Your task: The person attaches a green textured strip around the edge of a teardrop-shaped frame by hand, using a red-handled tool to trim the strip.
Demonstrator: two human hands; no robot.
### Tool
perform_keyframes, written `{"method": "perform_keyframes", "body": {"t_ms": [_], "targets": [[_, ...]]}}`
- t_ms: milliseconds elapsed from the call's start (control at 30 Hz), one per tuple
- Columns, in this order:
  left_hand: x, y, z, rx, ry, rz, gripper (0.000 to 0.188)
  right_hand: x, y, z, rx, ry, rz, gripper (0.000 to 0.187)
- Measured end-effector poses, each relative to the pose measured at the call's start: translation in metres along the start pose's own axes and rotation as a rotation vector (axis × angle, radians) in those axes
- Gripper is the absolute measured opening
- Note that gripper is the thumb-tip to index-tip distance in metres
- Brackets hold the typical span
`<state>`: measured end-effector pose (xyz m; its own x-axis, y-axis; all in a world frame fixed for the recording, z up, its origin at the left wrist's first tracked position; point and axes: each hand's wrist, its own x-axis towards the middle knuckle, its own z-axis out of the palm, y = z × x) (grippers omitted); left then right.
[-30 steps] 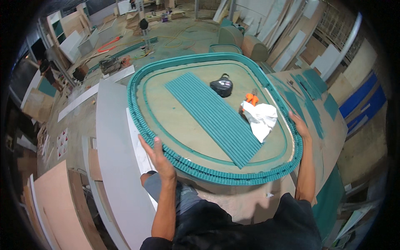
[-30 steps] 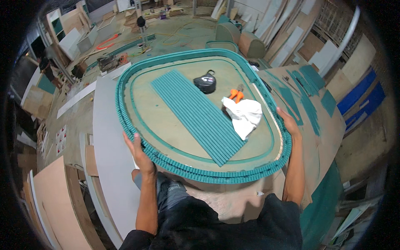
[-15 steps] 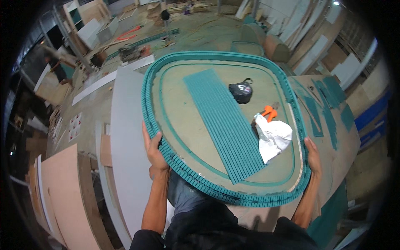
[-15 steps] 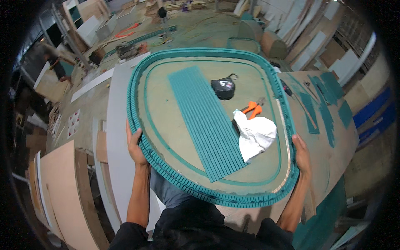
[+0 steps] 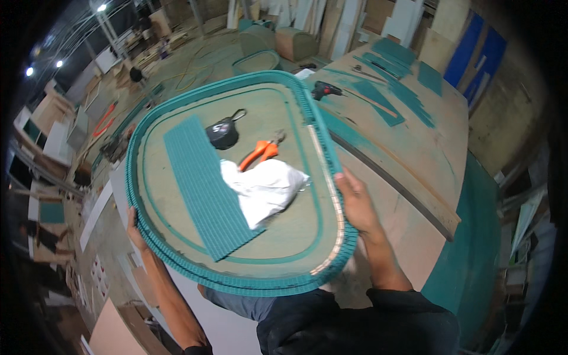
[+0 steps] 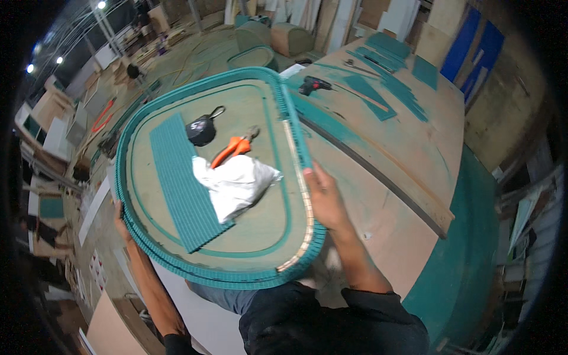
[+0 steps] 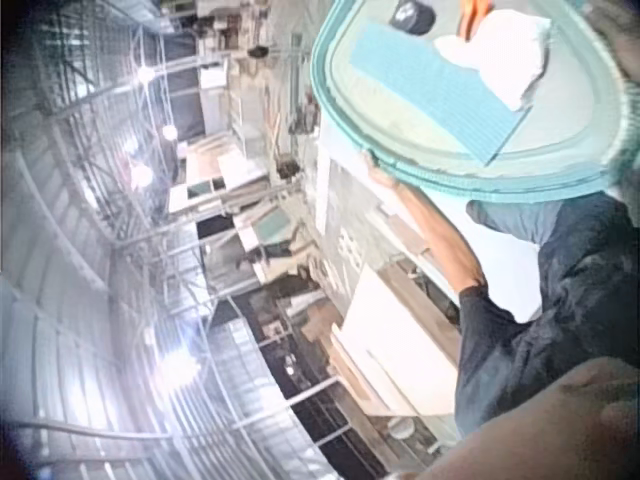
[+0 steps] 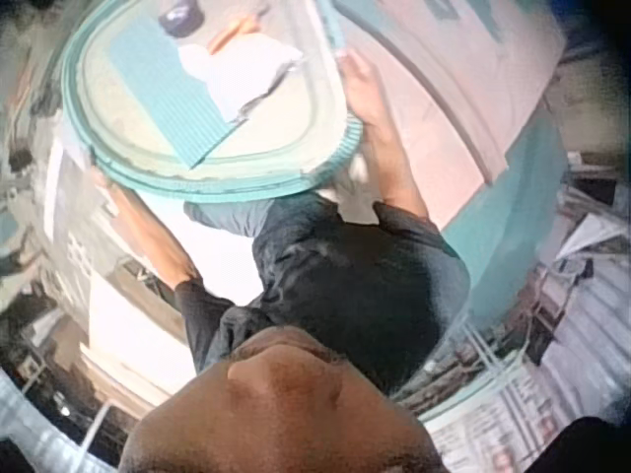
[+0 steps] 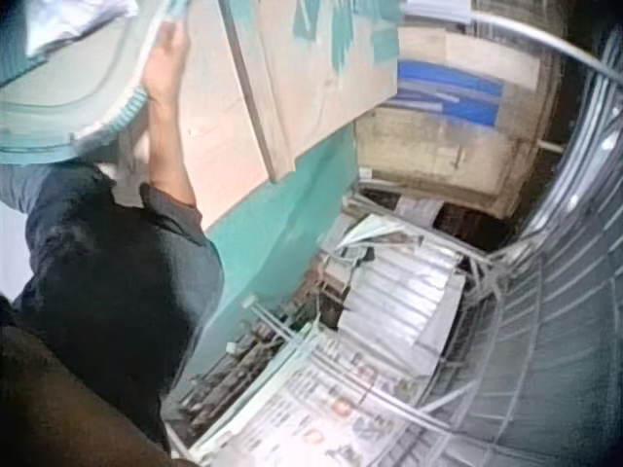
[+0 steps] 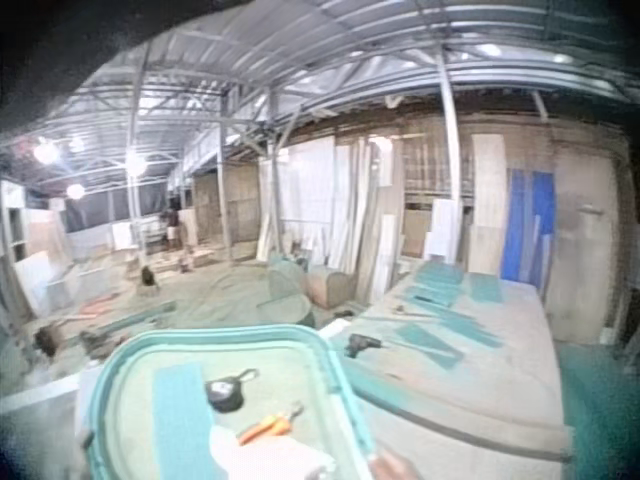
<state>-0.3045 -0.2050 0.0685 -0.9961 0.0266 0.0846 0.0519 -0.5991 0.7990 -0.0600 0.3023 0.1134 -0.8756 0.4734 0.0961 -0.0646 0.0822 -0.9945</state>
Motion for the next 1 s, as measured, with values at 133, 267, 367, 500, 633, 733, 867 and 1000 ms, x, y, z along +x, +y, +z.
{"method": "perform_keyframes", "body": {"t_ms": [133,267,367,500,633,733,867,1000], "targets": [[0.022,-0.010,-0.031,0.207,-0.016,-0.042,0.044,-0.018,0.023,-0.003,0.012,0.083,0.006,0.049],[-0.011,-0.001,-0.021,0.302,0.150,-0.095,0.048,-0.022,0.009,-0.027,0.130,-0.067,0.066,0.057],[-0.071,0.025,0.039,0.517,0.318,-0.208,0.055,0.009,0.040,-0.109,0.095,-0.192,0.271,0.064],[-0.093,0.027,0.063,0.808,0.433,-0.211,0.061,0.072,0.207,-0.313,-0.723,0.395,0.005,0.040],[-0.093,0.010,0.089,0.783,0.541,-0.198,0.056,0.081,0.335,-0.497,-1.167,0.386,0.599,0.064],[-0.092,0.006,0.104,0.931,0.550,-0.174,0.055,0.104,0.368,-0.525,-1.078,0.349,0.670,0.075],[-0.087,-0.011,0.124,1.085,0.581,-0.153,0.053,0.159,0.398,-0.549,-1.185,0.454,0.616,0.085],[-0.074,-0.024,0.137,1.214,0.591,-0.148,0.052,0.206,0.434,-0.618,-1.227,0.640,0.389,0.081]]}}
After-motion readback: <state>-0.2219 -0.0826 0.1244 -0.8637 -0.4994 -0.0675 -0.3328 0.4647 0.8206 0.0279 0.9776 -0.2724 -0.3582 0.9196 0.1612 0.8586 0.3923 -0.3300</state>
